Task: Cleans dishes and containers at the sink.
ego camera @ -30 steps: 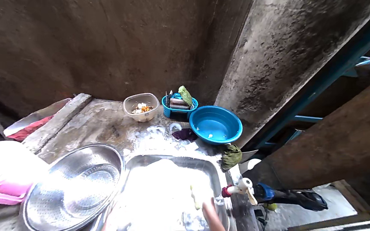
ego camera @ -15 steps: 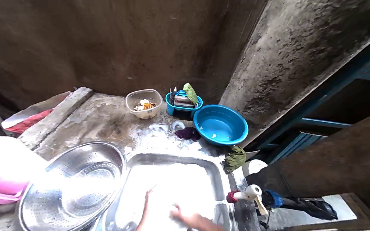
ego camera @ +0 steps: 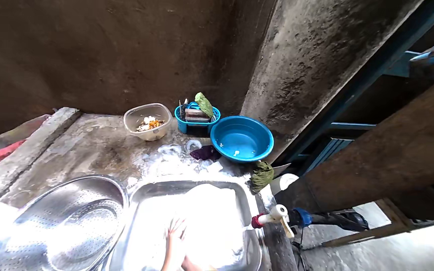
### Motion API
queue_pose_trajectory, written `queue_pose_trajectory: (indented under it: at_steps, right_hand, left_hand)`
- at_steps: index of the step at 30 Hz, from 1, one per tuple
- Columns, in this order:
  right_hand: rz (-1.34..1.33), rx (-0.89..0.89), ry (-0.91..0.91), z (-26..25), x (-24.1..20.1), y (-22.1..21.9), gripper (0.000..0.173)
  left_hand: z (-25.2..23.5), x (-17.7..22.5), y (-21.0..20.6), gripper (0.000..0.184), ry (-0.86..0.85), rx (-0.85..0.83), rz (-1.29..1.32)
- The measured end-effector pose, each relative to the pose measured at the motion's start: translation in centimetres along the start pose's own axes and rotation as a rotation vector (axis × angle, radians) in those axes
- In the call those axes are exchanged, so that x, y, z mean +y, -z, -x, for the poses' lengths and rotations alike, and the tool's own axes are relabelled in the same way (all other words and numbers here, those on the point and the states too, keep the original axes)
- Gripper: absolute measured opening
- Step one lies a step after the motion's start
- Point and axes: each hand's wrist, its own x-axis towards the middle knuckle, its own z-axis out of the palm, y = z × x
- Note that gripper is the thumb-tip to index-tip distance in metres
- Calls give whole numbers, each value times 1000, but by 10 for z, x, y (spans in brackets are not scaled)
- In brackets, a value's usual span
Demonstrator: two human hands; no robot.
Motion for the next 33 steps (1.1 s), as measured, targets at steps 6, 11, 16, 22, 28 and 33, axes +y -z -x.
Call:
queue_pose_trajectory:
  at_steps: [6, 11, 16, 22, 28, 33]
  right_hand:
    - [899, -326, 319, -32, 33, 48, 37]
    - [1221, -157, 385, -103, -17, 90, 47]
    - [792, 270, 816, -130, -27, 19, 34]
    - [1023, -567, 684, -83, 55, 28, 37]
    - [1793, -272, 962, -128, -67, 121, 39]
    - [1684, -116, 382, -97, -29, 90, 62]
  left_hand:
    - [-25, -17, 25, 39, 190, 53, 251]
    - [-2, -30, 20, 39, 271, 160, 357]
    - [11, -42, 4, 43, 95, 175, 339]
    - [-7, -49, 24, 42, 189, 232, 227]
    - [-24, -38, 40, 40, 236, 1, -71]
    - [-15, -62, 18, 36, 493, 97, 321]
